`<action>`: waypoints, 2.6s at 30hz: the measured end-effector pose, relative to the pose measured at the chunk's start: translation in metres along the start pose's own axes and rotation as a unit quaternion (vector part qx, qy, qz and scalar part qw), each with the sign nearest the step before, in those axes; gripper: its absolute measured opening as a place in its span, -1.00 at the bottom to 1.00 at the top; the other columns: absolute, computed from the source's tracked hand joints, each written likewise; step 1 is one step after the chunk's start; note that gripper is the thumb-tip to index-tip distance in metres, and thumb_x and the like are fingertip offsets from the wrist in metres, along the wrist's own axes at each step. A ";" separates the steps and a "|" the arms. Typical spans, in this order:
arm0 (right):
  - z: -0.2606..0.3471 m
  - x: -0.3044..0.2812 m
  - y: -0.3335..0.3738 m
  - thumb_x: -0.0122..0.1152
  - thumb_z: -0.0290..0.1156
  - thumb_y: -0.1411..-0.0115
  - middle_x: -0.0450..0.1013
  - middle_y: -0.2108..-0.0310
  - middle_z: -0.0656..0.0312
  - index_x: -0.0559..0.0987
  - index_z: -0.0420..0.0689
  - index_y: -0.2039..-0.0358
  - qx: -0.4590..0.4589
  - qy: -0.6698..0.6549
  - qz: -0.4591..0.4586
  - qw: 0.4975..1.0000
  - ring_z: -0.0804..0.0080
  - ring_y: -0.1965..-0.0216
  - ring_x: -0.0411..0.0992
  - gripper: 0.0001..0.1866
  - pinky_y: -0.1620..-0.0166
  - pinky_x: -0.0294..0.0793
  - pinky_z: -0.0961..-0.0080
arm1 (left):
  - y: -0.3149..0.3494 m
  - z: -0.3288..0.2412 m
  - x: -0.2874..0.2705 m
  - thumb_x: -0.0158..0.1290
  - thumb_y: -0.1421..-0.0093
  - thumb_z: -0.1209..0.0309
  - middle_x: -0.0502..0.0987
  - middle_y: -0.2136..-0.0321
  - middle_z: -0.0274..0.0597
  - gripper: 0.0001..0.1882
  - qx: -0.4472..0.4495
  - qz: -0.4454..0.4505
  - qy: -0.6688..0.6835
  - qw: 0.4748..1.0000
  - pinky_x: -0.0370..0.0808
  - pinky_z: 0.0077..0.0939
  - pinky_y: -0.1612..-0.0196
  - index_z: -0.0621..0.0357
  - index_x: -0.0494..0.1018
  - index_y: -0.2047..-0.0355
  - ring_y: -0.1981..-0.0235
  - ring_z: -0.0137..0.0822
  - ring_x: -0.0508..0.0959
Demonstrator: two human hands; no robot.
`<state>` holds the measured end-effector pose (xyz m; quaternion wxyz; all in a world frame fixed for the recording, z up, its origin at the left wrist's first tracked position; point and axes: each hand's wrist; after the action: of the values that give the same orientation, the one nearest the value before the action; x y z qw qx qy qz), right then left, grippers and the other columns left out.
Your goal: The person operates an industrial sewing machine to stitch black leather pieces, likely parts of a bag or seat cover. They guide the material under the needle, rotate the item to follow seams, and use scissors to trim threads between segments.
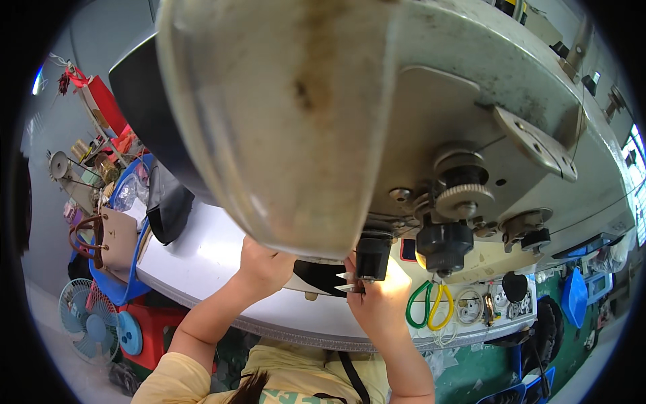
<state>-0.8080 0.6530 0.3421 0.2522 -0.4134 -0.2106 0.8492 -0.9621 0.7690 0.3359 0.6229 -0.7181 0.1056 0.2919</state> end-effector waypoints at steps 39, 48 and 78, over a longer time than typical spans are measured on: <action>0.002 0.026 0.045 0.20 -0.61 0.43 0.47 0.33 0.18 0.57 -0.14 0.20 -0.155 0.000 0.002 0.988 0.39 0.58 0.35 -0.41 0.59 0.32 0.55 | 0.098 0.040 -0.002 0.19 -0.03 0.43 0.45 0.10 -0.13 -0.51 -0.495 -0.017 0.683 0.536 0.40 -0.23 -0.02 0.24 0.33 0.02 0.05 -0.16 0.47; -0.006 0.016 0.044 0.18 -0.68 0.43 0.47 0.34 0.17 0.59 -0.09 0.18 -0.126 -0.031 -0.004 0.991 0.41 0.59 0.33 -0.38 0.58 0.30 0.55 | 0.101 0.018 -0.007 0.15 -0.11 0.43 0.38 -0.01 -0.15 -0.46 -0.484 -0.033 0.648 0.586 0.29 -0.36 -0.11 0.27 0.25 -0.09 -0.04 -0.27 0.36; -0.016 0.027 0.015 0.21 -0.80 0.16 0.35 0.47 0.25 0.60 -0.18 0.18 -0.104 -0.053 -0.138 0.984 0.66 0.63 0.28 -0.54 0.63 0.21 0.74 | 0.056 -0.006 0.000 0.09 -0.09 0.57 0.36 0.01 -0.22 -0.47 -0.532 -0.116 0.627 0.557 0.32 -0.27 -0.11 0.13 0.21 -0.09 -0.03 -0.24 0.38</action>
<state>-0.8131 0.6601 0.3082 0.3107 -0.3591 -0.3660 0.8004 -0.9897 0.7523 0.2897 -0.0675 -0.9266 0.2105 -0.3041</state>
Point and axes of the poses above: each hand's wrist, its own y-axis away from the middle knuckle, its own x-axis out of the palm, z = x × y
